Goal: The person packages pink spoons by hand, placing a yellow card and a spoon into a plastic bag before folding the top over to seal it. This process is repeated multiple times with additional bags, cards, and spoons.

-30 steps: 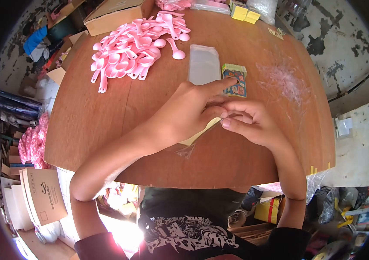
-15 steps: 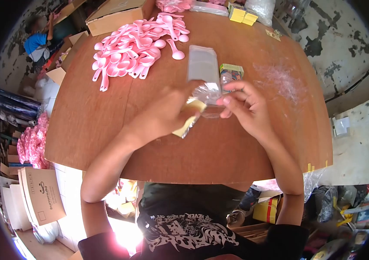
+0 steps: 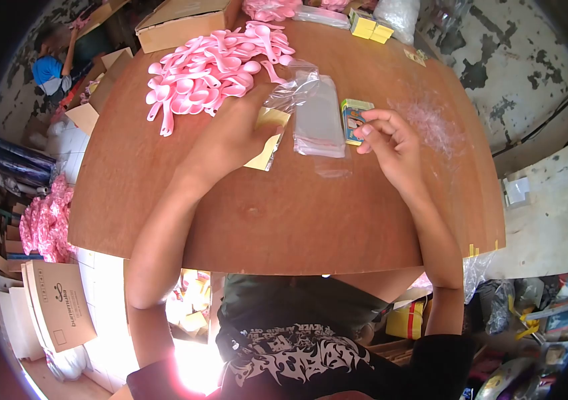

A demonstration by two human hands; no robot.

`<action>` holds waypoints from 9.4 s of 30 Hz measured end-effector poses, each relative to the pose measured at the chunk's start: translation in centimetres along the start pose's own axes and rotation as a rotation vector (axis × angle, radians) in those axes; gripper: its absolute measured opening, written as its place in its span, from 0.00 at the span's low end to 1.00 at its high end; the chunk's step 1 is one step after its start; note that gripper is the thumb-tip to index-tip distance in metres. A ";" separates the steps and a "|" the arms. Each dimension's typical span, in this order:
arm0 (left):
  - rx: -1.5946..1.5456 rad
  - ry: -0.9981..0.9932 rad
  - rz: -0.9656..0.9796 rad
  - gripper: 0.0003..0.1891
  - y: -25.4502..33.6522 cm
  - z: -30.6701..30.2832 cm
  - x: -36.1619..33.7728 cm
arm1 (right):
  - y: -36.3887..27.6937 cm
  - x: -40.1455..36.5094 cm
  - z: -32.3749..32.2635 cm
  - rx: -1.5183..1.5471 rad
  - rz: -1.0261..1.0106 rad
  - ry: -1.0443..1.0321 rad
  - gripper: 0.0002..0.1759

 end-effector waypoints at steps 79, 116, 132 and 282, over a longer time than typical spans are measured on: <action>-0.612 -0.253 -0.030 0.22 0.4 3.8 -3.1 | -2.7 0.9 5.4 0.013 -0.281 0.037 0.29; -1.024 -0.063 -0.040 0.39 0.1 3.1 -2.6 | -6.4 4.4 5.3 -0.116 -0.056 -0.271 0.12; -0.788 0.116 -0.012 0.09 2.5 0.2 8.8 | -9.8 10.8 1.1 -0.126 -0.167 -0.122 0.05; -0.650 0.007 0.373 0.04 1.7 1.7 -1.5 | -1.4 2.6 0.2 -0.462 0.048 -0.273 0.06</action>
Point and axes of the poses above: each hand's wrist, its own x-axis towards the middle knuckle, its own z-axis out of the palm, y = z × x, the point moved 2 cm from there along x, towards the middle knuckle, and after that the axes turned 5 degrees about z, right-handed, at the moved point
